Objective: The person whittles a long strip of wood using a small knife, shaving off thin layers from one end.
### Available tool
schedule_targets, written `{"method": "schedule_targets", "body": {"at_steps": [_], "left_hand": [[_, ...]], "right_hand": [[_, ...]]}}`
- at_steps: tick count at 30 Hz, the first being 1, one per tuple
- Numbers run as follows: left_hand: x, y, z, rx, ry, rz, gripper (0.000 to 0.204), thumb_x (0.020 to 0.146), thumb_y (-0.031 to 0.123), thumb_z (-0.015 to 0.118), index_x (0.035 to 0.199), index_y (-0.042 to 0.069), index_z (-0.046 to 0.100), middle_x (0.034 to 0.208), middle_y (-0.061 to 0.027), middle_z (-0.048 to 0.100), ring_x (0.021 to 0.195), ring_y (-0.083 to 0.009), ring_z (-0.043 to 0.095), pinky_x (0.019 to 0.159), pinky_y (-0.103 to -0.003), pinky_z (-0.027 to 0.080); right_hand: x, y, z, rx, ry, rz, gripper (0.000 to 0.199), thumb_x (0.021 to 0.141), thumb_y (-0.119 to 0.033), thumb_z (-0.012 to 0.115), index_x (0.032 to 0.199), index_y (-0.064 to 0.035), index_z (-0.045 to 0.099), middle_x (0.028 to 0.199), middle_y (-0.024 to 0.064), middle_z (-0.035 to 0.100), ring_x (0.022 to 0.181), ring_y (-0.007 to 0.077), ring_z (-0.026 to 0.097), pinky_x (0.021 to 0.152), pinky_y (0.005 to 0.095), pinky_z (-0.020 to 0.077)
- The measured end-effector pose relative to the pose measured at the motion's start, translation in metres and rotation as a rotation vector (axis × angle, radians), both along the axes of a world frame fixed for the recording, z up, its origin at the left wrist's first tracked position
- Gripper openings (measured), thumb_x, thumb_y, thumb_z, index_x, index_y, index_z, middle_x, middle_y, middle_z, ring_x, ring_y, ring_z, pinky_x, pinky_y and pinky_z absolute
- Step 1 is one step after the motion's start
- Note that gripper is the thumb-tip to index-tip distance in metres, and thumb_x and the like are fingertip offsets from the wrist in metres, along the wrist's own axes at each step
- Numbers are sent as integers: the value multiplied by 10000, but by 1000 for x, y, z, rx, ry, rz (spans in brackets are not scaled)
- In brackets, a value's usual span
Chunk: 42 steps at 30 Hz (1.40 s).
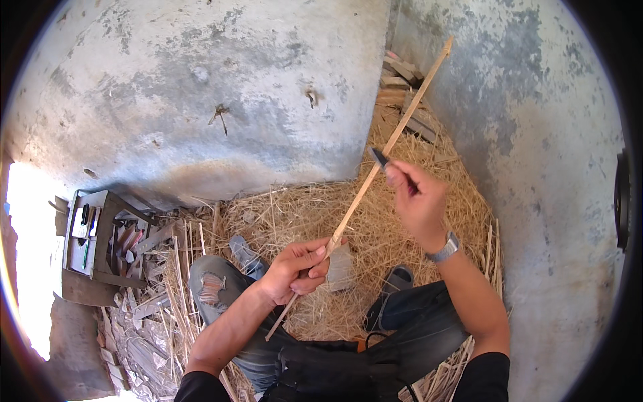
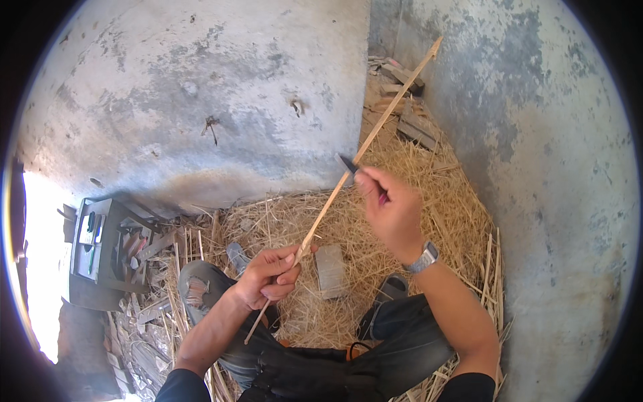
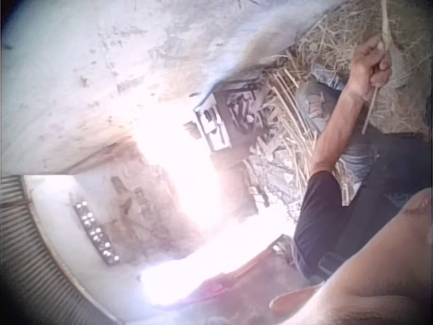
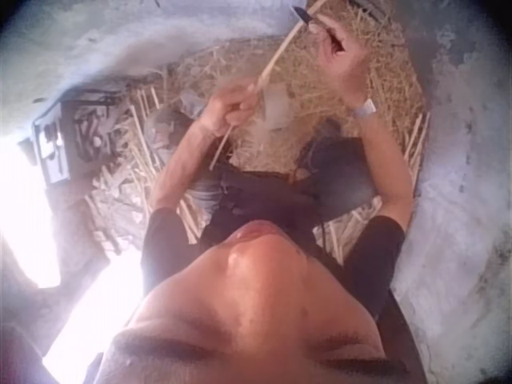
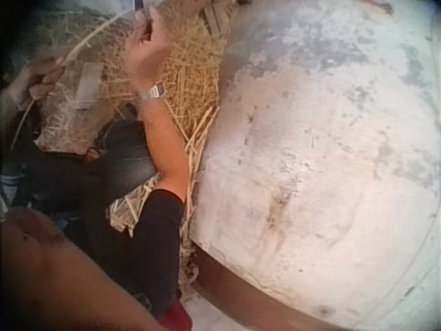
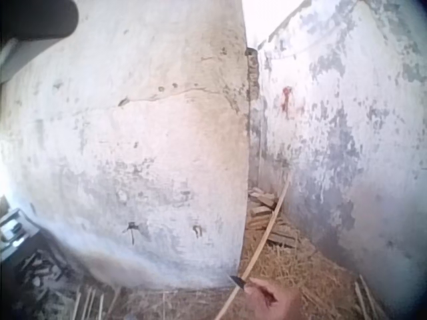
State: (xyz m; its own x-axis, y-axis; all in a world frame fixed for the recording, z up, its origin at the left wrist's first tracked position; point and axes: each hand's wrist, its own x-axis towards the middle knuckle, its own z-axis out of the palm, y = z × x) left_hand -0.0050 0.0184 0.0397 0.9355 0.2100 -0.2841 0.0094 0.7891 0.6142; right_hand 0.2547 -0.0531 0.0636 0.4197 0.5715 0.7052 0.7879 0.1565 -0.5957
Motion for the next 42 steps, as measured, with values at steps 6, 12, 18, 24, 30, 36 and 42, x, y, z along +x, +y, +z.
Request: {"method": "schedule_targets", "body": {"at_steps": [6,12,18,24,30,36,42], "left_hand": [[3,-3,2,-33,9,-5,463,1075,177,462,1482,-28,381,678,15,401,423,-15,282,367,-189,198],[-4,3,-6,-54,15,-7,432,1078,165,453,1471,-10,416,703,16,425,427,-20,304,366,-180,218],[-10,7,-15,-91,8,-36,418,1080,147,430,1466,-14,413,706,16,427,418,-15,303,350,-179,210],[-4,9,-13,-180,-35,21,432,1079,141,425,1480,-15,391,709,16,422,419,-17,306,348,-179,208],[3,6,-7,-138,-22,-3,443,1077,141,435,1486,-17,367,672,24,394,399,-8,289,332,-177,207],[-6,9,-4,-95,-29,-2,458,1075,179,460,1493,3,393,676,25,403,417,-17,299,352,-186,195],[-7,11,-10,-149,5,-78,434,1075,160,458,1474,2,394,674,15,393,397,-21,280,338,-190,195]], "right_hand": [[3,-8,-1,-121,-45,36,118,927,-124,722,952,-9,736,657,52,672,493,79,544,456,249,398],[-27,-7,-19,-85,178,178,83,924,-67,697,901,11,717,633,60,666,499,88,587,466,236,421],[-24,-9,-26,-205,280,233,106,936,-88,686,902,6,721,634,67,672,507,99,607,475,244,436],[-31,-13,-22,-306,195,419,110,943,-104,677,922,-10,731,642,75,674,537,116,644,511,254,478],[-12,-8,-11,-183,253,179,86,926,-92,687,901,-20,726,644,68,677,526,101,604,484,278,449],[-41,-22,-22,-348,374,470,122,951,-78,654,867,-8,706,639,35,659,509,76,552,466,262,415],[-20,-21,-18,-791,1131,933,226,1031,-171,585,898,4,638,629,-14,542,486,50,423,421,225,331]]}}
